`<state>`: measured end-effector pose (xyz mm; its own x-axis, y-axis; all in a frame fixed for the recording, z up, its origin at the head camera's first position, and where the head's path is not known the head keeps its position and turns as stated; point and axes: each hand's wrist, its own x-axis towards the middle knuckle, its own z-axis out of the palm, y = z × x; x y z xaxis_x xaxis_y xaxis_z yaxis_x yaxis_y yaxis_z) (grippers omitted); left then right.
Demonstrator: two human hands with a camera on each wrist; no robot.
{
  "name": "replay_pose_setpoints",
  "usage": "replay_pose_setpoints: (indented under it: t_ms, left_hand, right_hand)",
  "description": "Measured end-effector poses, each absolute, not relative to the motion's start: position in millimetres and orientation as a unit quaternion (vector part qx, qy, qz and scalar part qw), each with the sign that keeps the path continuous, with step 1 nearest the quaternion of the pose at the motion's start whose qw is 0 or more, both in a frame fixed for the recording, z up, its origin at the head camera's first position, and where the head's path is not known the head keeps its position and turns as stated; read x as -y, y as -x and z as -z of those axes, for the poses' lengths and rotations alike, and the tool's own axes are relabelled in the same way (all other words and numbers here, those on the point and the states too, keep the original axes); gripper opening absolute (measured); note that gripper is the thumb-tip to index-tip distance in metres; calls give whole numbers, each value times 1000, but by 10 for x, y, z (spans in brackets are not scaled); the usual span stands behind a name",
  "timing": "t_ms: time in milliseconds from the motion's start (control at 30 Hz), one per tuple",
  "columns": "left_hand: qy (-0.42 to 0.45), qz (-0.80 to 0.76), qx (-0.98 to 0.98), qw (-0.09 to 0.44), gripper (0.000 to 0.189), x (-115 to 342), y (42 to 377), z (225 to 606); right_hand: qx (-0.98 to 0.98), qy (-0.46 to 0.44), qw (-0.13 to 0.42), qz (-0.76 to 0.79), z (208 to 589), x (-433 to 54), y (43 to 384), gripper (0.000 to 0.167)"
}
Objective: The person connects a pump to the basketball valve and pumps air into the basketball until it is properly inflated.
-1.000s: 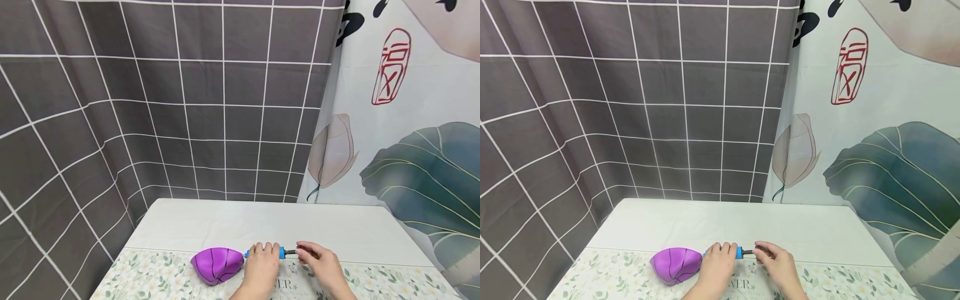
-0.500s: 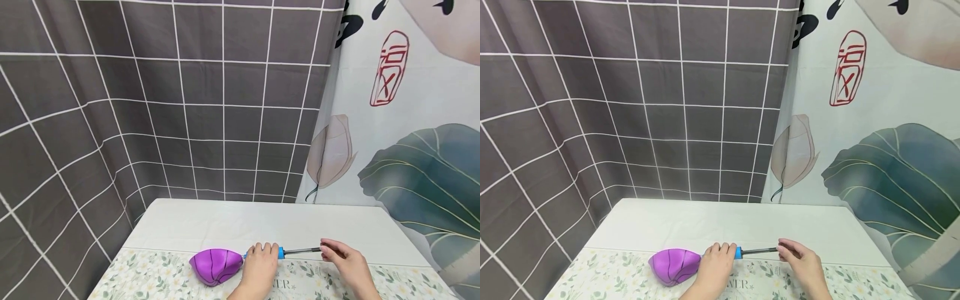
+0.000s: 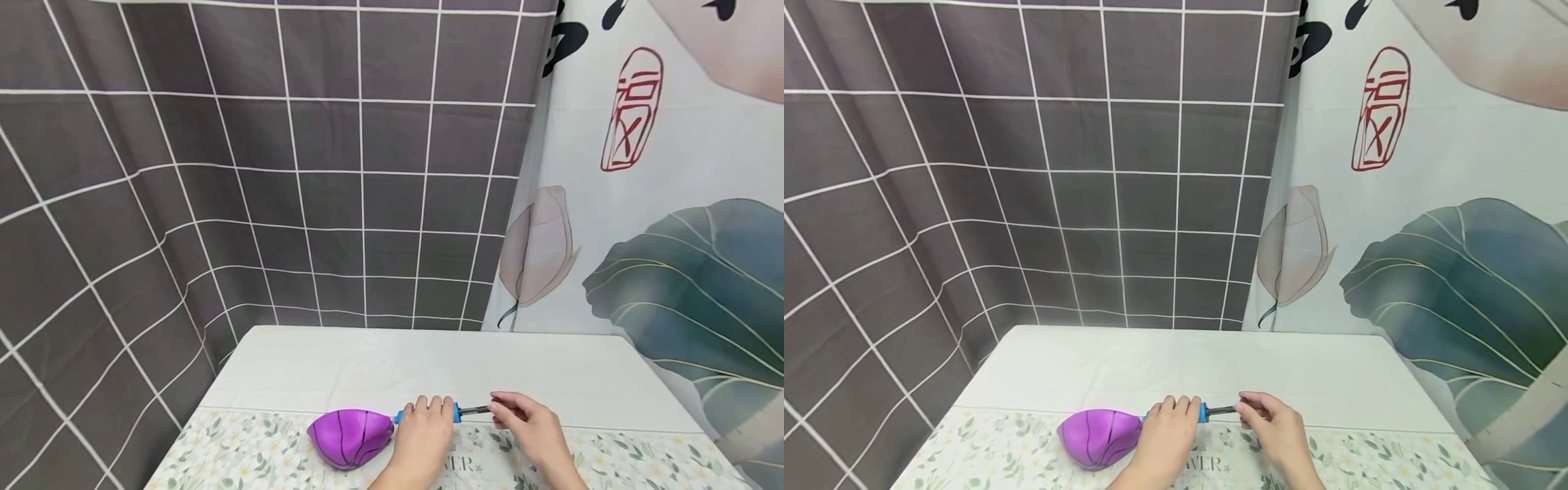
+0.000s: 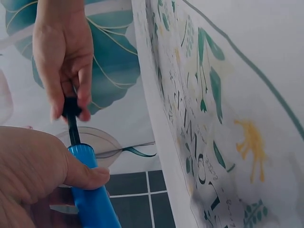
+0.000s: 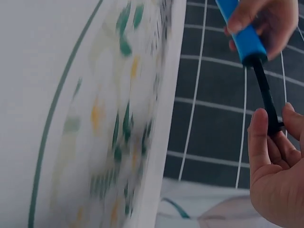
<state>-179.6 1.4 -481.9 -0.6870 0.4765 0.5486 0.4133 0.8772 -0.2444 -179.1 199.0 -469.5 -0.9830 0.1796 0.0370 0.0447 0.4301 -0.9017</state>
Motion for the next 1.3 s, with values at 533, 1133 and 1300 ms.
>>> replay_pose_setpoints:
  t_ms: [533,1133,1300]
  left_hand:
    - [263,-7,938,226,39,88,1750,4762]
    - [268,-6,939,218,42,98,1746,4757]
    - [268,-10,934,234,34,66,1734,4747]
  right_hand:
    - [836,20,21,-548,4709,-1839,1726,38]
    - [834,65,7,-548,4575,-2445,1643,47]
    - [839,38,32,-542,4603,-2222,1680,35]
